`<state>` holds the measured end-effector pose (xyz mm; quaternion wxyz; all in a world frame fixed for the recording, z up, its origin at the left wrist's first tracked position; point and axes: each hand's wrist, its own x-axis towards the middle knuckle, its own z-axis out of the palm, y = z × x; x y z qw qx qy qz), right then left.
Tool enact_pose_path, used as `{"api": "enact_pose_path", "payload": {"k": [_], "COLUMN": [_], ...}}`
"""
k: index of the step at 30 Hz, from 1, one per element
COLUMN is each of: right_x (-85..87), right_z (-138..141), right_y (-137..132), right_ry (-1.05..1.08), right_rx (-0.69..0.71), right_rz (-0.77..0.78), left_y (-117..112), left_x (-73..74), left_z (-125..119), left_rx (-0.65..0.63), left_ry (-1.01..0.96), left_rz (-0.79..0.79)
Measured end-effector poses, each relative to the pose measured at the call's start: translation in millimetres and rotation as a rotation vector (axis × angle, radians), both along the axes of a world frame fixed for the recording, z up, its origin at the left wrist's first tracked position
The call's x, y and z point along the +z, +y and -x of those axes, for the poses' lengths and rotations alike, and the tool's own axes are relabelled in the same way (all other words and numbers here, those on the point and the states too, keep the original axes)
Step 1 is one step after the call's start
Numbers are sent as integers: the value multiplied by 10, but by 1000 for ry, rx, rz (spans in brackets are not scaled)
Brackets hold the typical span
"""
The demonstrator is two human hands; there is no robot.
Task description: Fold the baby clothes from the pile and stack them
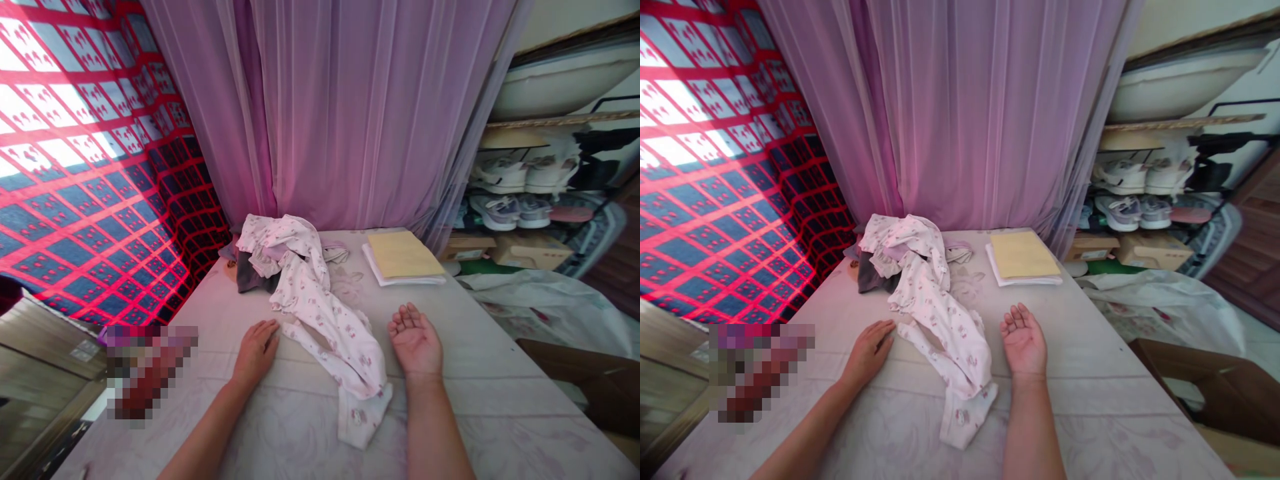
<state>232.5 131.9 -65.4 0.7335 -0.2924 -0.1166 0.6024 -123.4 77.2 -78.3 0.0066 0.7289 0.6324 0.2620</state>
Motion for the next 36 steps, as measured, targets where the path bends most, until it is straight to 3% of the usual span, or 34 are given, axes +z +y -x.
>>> {"api": "enact_pose_path", "payload": {"k": [10,16,27,36], "right_x": [30,2,23,-28], "right_z": [209,225,239,168], "right_y": [-20,-19,-50,-39], "right_ry": [-179,-240,-329,-392], "right_rx": [127,127,81,35], "right_rz": [29,51,116,142], "left_y": [-214,-249,-289,-318], "left_x": [46,80,91,152], "left_z": [-74,-80,-113,-140], "left_rx": [-9,-30,62,86], "left_ry": [-12,-119,-441,-484], "left_rz": [16,23,75,80]}}
